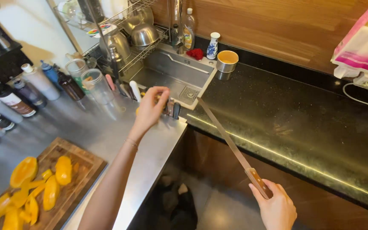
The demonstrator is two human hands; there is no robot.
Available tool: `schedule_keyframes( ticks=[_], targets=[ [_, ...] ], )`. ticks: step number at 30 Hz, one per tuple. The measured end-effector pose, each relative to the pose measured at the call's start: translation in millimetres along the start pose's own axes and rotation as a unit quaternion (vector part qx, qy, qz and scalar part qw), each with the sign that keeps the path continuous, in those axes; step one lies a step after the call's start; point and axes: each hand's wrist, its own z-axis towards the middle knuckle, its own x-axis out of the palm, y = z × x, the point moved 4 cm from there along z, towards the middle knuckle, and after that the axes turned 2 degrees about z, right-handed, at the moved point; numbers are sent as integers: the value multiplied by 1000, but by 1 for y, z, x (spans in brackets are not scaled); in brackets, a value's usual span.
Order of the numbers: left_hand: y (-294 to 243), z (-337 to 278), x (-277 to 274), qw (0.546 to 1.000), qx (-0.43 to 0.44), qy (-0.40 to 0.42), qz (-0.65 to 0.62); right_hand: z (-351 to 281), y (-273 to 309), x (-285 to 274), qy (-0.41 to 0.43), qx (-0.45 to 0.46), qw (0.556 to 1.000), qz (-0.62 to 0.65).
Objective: Washing and drying a cake knife and hand mixer attachment in a bakery kitchen.
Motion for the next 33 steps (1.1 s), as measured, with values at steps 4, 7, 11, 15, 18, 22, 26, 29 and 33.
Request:
schedule_keyframes(
  ticks=[4, 7, 11, 15, 18, 22, 26, 29, 33],
  targets=[
    [126, 144, 53, 1000, -10, -3, 11, 97, 26, 32, 13, 19, 999, -41],
    [230, 254, 107, 996, -72, 5, 55, 179, 58, 57, -21, -43, 997, -52],
    [400, 383, 192, 992, -44, -12, 118, 286, 103, 81, 9, -51, 997, -64],
    [527, 474, 248, 983, 6, 28, 180, 371, 125, 109, 36, -63, 994, -77],
    [525, 489, 259, 970, 45, 78, 227, 435, 85, 163, 45, -96, 993, -61],
    [489, 477, 228, 917, -67, 217, 328, 491, 25, 261, 137, -92, 986, 0],
    [489, 449, 205, 945, 19, 153, 290, 545, 86, 255, 87, -164, 983, 7],
    [528, 389, 214, 985, -22, -29, 167, 563, 181, 243, 207, -147, 959, -127],
    [625, 241, 287, 829, -557, -24, 35, 561, 290, 241, 227, -138, 952, -150]
  ],
)
